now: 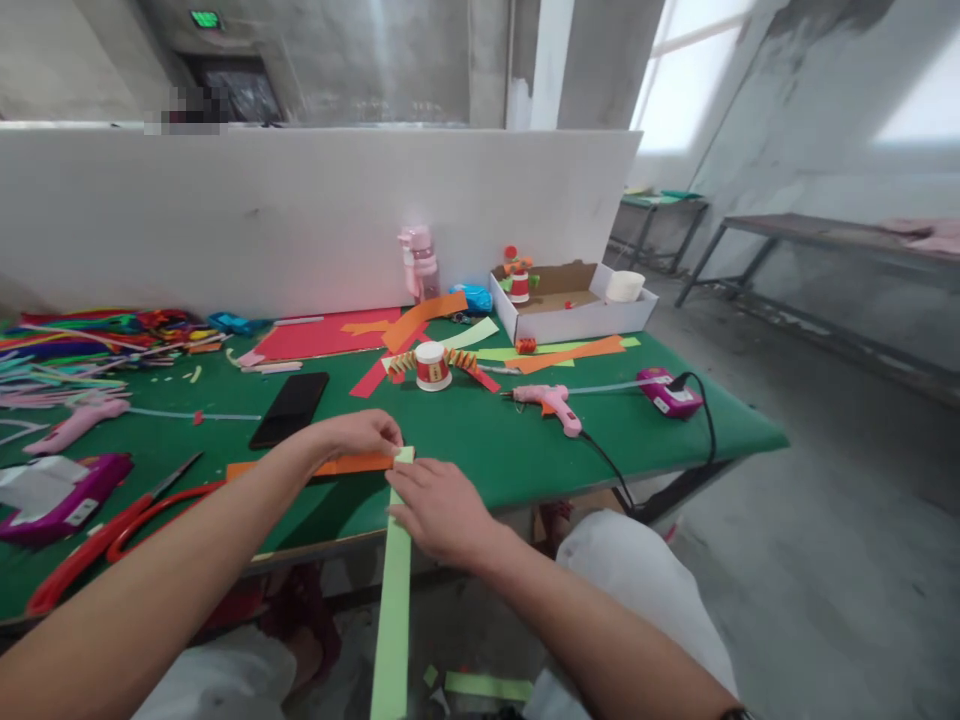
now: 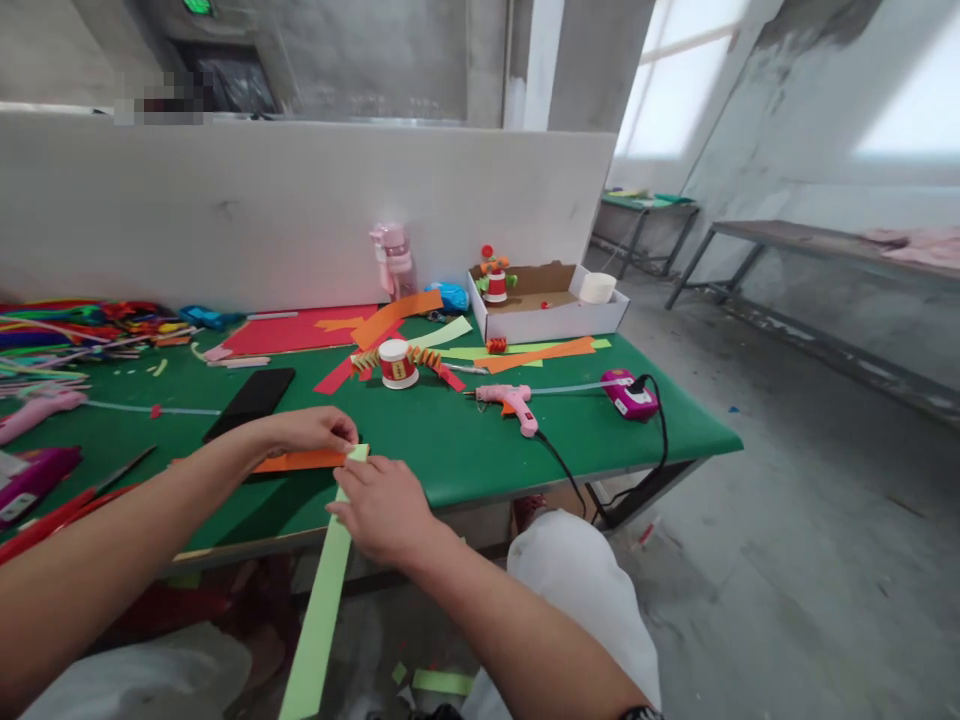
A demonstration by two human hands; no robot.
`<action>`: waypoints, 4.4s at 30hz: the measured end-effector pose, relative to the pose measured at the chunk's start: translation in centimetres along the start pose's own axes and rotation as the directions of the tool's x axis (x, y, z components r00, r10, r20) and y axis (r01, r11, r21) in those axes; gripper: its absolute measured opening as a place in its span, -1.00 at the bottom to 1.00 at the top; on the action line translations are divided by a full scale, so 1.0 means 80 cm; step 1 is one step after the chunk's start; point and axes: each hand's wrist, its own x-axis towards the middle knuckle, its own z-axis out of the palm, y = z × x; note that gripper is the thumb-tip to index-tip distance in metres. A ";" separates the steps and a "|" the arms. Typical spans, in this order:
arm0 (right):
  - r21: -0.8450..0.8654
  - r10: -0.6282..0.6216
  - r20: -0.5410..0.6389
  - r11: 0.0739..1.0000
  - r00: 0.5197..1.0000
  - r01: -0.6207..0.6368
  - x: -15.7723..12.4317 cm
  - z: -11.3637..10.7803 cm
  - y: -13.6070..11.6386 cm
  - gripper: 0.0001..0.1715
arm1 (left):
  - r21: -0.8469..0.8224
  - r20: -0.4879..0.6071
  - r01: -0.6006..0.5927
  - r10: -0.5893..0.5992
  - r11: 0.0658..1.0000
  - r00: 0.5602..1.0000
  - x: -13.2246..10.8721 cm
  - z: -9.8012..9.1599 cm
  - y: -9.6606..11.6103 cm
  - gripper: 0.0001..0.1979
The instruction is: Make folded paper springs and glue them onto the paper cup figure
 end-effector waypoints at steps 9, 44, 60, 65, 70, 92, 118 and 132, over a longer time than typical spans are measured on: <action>-0.024 0.002 -0.070 1.000 0.998 -0.004 -0.002 0.032 -0.004 -0.52 | 0.403 -0.425 -0.170 0.349 0.899 0.835 0.012 0.006 0.009 -0.74; 0.184 0.228 0.025 0.956 0.973 -0.229 0.025 -0.012 0.016 -0.84 | 0.502 -0.382 -0.003 0.224 0.865 0.897 -0.048 0.050 -0.027 -0.84; 0.795 0.582 -0.030 0.507 0.813 -0.333 0.074 -0.057 0.067 -0.74 | 0.605 -0.651 -0.344 0.695 0.718 0.304 -0.114 0.043 0.042 -0.83; 0.991 0.636 -0.004 0.104 0.772 -0.081 0.079 -0.044 0.039 -0.64 | 0.533 -0.715 -0.343 0.629 0.773 0.307 -0.104 0.073 0.048 -0.81; 0.993 0.581 0.114 -0.032 0.806 -0.117 0.081 -0.027 0.014 -0.56 | 0.380 -0.841 -0.187 0.423 0.906 0.339 -0.078 0.048 0.012 -0.65; 0.954 0.407 0.290 -0.052 0.866 -0.295 0.077 -0.005 0.009 -0.58 | -0.056 -0.706 -0.358 0.216 0.932 0.674 -0.076 0.026 -0.006 -0.78; 0.923 0.415 0.381 -0.115 0.826 -0.368 0.072 -0.026 0.012 -0.82 | 0.624 -0.540 -0.435 0.760 0.650 0.361 -0.072 0.032 -0.012 -0.79; 0.940 0.429 0.340 -0.154 0.837 -0.303 0.070 -0.031 0.017 -0.71 | 0.713 -0.471 -0.388 0.808 0.584 0.353 -0.074 0.033 -0.012 -0.69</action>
